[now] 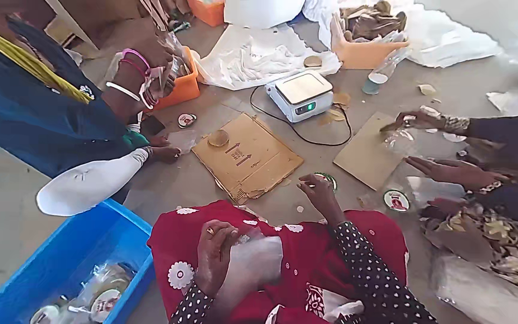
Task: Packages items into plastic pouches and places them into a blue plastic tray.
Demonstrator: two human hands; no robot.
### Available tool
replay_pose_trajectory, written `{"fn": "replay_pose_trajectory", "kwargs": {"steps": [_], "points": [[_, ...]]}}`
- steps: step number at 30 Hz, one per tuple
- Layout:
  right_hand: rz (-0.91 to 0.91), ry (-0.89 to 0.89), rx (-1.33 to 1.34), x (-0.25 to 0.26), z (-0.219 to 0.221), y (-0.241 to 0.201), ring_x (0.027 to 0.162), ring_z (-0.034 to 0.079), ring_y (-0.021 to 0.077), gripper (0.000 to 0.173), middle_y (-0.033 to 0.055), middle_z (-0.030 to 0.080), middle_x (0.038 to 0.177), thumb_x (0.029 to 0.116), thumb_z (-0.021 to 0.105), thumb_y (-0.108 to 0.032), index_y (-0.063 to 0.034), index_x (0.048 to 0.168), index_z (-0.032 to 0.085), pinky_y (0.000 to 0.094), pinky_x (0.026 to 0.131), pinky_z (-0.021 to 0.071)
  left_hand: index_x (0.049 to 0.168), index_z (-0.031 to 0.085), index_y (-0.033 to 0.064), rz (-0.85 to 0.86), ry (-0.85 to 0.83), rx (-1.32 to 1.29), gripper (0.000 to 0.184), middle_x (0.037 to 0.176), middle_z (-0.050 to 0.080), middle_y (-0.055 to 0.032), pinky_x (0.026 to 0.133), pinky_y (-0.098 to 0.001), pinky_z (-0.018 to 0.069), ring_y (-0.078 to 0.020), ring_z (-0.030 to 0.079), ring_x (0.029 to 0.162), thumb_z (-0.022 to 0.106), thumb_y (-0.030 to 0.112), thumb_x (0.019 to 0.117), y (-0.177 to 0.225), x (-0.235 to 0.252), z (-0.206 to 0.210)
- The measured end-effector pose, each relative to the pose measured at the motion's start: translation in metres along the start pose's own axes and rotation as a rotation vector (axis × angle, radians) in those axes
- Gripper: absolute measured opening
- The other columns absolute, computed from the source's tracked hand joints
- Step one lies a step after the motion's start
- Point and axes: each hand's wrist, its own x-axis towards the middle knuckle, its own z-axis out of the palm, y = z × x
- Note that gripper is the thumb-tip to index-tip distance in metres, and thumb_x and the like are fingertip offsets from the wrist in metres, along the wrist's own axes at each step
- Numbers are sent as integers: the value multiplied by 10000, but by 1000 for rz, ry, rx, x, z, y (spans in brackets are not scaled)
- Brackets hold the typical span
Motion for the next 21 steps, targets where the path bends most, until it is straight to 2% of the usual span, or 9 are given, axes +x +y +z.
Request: {"fn": "replay_pose_trajectory", "kwargs": {"steps": [3,6,8,10,13,15,17,19,21], "points": [[-138,-19,216,-19,-10,-44,1048,705,226,334,115,721,1166,1039,580,-300,-41,1219,690,458,906,579,933,730,87,10,66,-29,233,950,683,-4,921,-245,530,-82,633,997,595,252,1027,11,6,-8],[-337,-342,521,-60,-10,-107,1176,653,151,570,58,687,1296,981,604,-493,-34,1317,636,373,980,552,938,705,80,-41,104,-129,230,923,688,11,836,-237,567,-61,655,901,593,257,1033,24,12,-14],[-404,-465,603,-86,2,-140,1084,672,102,430,51,719,1175,924,736,-300,-6,1231,669,312,951,561,953,689,57,-74,132,-222,192,893,687,25,778,-222,581,-44,660,831,587,201,1028,34,18,-18],[-377,-477,582,-96,10,-155,913,693,41,155,26,743,984,949,705,-126,-19,1059,726,231,851,573,1044,658,25,-145,81,-325,175,909,695,19,757,-229,589,-60,673,823,594,186,1017,46,27,-27],[-420,-437,378,-92,2,-165,803,674,63,107,33,731,894,945,700,-147,-54,972,746,238,764,555,1285,606,-31,-182,-185,-370,490,1050,706,-51,817,-304,601,-141,688,924,739,262,916,54,43,-52],[-459,-422,329,-86,-6,-173,767,652,82,114,36,706,861,895,751,-176,-65,919,748,256,718,542,1222,672,-19,-98,-277,-238,384,988,723,-32,802,-255,593,-81,685,863,722,217,924,60,52,-61],[-461,-352,413,-79,-14,-178,793,652,50,122,19,713,880,884,766,-175,-58,913,754,226,739,544,1058,742,29,-21,-282,-114,183,947,742,-6,804,-191,585,-20,689,846,676,155,943,69,63,-65],[-417,-272,551,-73,-19,-181,871,671,-1,125,-19,723,935,953,690,-151,-42,978,748,188,817,567,970,764,58,-7,-268,-90,135,913,740,10,788,-159,576,3,685,831,659,140,948,74,70,-66],[-388,-167,617,-73,-16,-184,840,672,-13,158,-33,720,910,1008,609,-134,-27,1013,724,179,791,572,970,759,49,-65,-291,-167,128,908,737,14,737,-150,573,6,677,796,654,120,949,79,74,-66]]}}
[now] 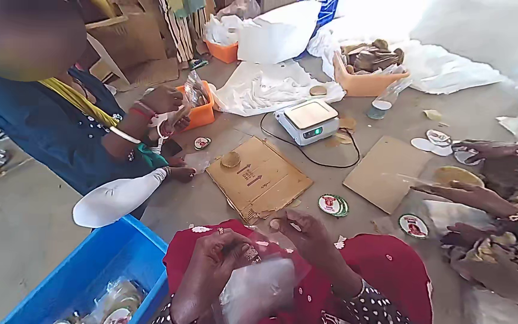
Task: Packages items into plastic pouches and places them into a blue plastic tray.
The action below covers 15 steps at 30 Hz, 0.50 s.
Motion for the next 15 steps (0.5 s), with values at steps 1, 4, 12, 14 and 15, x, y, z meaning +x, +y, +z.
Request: {"fn": "replay_pose_trajectory", "kwargs": {"steps": [1,4,12,14,15], "points": [[-42,52,-33,0,5,1,791,648,-9,183,-23,701,882,1029,568,-125,-13,1020,712,171,744,556,986,750,42,-42,-29,-56,130,903,733,18,691,-146,563,11,664,759,639,104,957,3,0,1],[-215,172,-350,1,14,6,708,626,55,269,47,691,824,1065,506,-182,-21,1001,712,196,667,515,982,723,26,-117,-120,-225,128,829,699,32,608,-154,542,10,625,664,606,76,972,8,1,8],[-329,111,-421,15,14,13,605,581,94,455,48,605,677,1103,435,-368,-37,875,648,253,564,474,766,642,139,-122,-12,-600,249,631,544,104,484,-146,428,32,492,526,639,213,1004,3,-9,51],[-332,119,-415,19,17,13,593,563,89,453,36,590,669,1100,444,-376,-41,871,647,250,554,460,692,607,142,-22,102,-500,345,583,498,112,481,-132,418,46,472,510,621,248,1020,-1,-7,58],[-339,150,-440,22,18,14,607,569,99,445,39,597,688,1093,462,-386,-42,887,656,258,562,468,684,593,117,61,160,-425,356,596,503,95,507,-131,416,44,472,533,631,239,1017,-5,-6,60]]}}
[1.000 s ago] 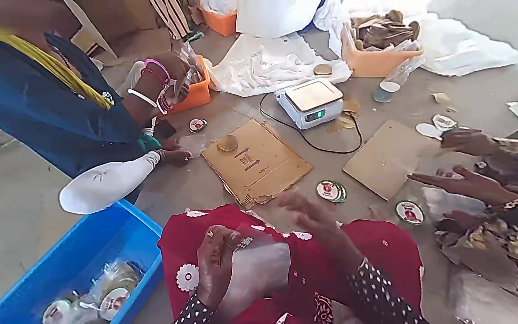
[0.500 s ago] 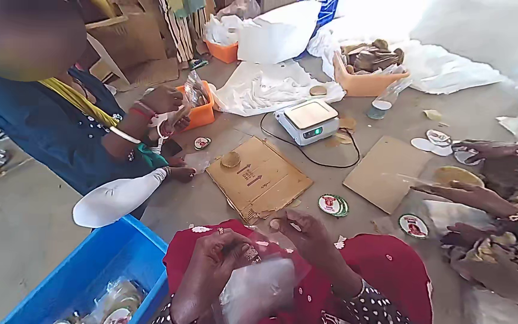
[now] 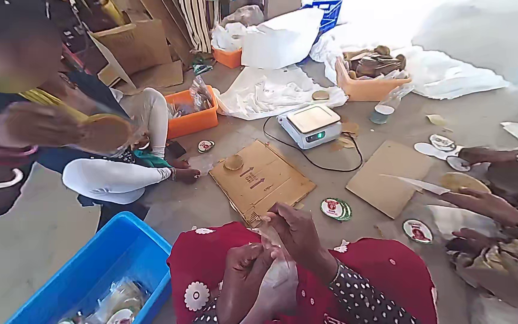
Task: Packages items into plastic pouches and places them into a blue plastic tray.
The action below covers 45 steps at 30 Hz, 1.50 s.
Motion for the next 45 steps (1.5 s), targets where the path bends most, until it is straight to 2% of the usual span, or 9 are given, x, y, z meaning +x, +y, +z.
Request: {"fn": "replay_pose_trajectory", "kwargs": {"steps": [4,8,14,19,24,31,36,41,45], "points": [[51,98,-54,2,-12,1,1066,667,224,458,110,716,1104,1040,532,-444,-28,1134,699,444,914,539,645,556,103,194,215,268,348,593,510,76,526,-127,406,40,456,545,756,185,918,-7,8,-6],[106,21,62,-4,-12,-20,866,653,92,502,30,689,937,1044,494,-515,-56,1041,697,298,742,554,638,542,96,293,316,616,404,580,515,21,516,-176,431,-19,504,537,731,293,936,-15,15,-11],[244,-51,20,-7,5,-11,696,646,73,173,19,706,810,951,618,-195,-77,951,745,238,623,533,650,567,78,318,228,857,366,632,556,-45,513,-251,476,-119,560,561,697,289,918,-36,12,-1],[215,-7,-25,-17,6,5,685,658,69,143,41,729,835,925,630,-116,-51,953,755,208,634,547,717,664,71,-212,263,414,283,640,604,49,595,-204,506,-6,579,597,658,204,967,-33,18,-7],[268,10,-70,-19,3,10,677,667,85,133,49,722,835,908,648,-102,-38,989,732,233,626,564,1002,598,-46,-47,349,466,156,710,585,-5,551,-190,494,-26,555,579,621,13,859,-46,33,5],[21,129,12,-37,8,-16,933,685,112,82,85,699,949,947,624,-56,-44,902,691,214,837,578,1023,707,-8,30,310,608,204,622,571,25,496,-189,439,-13,486,506,627,73,854,-48,39,16],[593,-71,538,-42,1,-19,1194,655,159,370,168,645,1316,1032,443,-26,86,1362,566,314,1033,548,981,682,5,111,352,790,162,609,570,10,490,-227,464,-53,507,493,582,130,964,-53,37,20],[1202,253,1189,-22,1,-16,720,678,100,243,36,691,810,1042,376,-13,-37,1008,616,264,683,587,943,694,-13,281,212,853,194,699,683,-106,545,-382,570,-213,685,603,549,114,960,-49,14,45],[1161,121,1083,-26,-1,-16,857,666,47,253,4,693,941,1085,363,-101,-62,1151,604,242,772,573,945,683,10,318,169,529,170,791,704,-65,694,-265,592,-98,686,719,564,120,997,-48,-10,56]]}}
